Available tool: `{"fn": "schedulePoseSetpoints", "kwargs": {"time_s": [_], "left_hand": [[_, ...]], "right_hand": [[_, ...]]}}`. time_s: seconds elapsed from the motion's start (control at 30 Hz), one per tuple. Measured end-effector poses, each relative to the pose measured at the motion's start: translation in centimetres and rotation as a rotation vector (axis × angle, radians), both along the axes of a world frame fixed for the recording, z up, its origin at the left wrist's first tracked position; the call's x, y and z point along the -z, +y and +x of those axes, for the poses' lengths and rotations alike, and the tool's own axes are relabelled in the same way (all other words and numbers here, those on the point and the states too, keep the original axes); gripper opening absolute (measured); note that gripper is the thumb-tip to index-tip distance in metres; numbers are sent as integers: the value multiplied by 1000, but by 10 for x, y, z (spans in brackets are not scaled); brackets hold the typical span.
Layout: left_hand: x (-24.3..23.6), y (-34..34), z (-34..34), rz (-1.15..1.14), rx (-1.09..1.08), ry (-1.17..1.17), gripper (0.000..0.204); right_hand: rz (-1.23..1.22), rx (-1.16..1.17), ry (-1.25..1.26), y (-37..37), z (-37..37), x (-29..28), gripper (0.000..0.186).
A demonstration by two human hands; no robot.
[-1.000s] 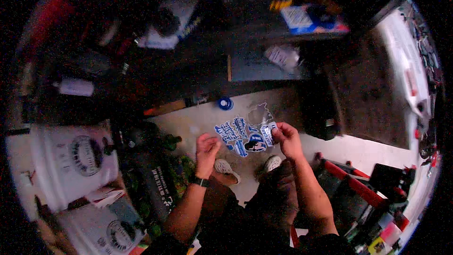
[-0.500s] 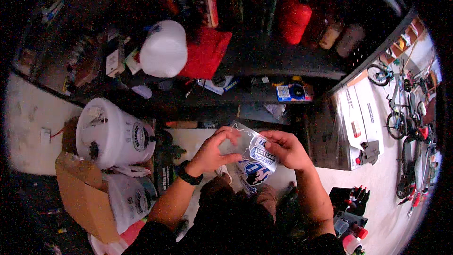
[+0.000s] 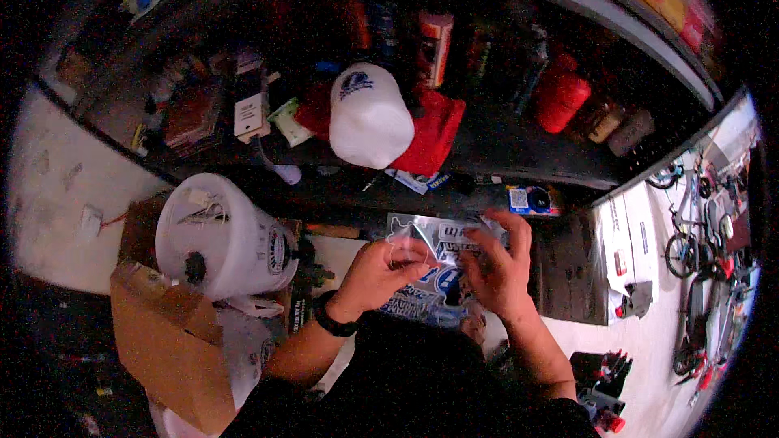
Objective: The person retrieves a sheet of stickers and a white spray bottle from a cluttered shelf. They peel individual stickers from the sheet and apply them to the body of the spray bottle, smoothing each one down. The person handles multiple stickers and the bottle throughout the process.
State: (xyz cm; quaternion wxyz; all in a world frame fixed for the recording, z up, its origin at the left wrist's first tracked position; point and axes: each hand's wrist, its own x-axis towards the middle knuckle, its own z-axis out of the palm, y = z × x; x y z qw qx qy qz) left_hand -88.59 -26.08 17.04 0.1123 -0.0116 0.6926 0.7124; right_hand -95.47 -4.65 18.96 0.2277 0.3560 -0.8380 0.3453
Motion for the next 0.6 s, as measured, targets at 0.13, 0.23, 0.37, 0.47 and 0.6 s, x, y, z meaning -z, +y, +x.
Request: {"fn": "schedulePoseSetpoints", "kwargs": {"time_s": [0.13,0.23,0.37,0.47,0.6], "left_hand": [[-12,10,3,-166,-219,142,26],[-28,20,-2,-231,-292,196,30],[-50,37,-10,-499,-301,228,32],[-48,47,-21,-205,-391,228,30],[-54,57,-29,-52,-522,144,25]], "right_hand": [[17,-220,38,-12,-12,-11,45],[-2,-277,94,-15,-28,-15,44],[-106,-389,10,-8,-47,-7,43],[-165,-386,-51,2,-61,-9,43],[-299,-300,-198,21,-76,-11,54]]}}
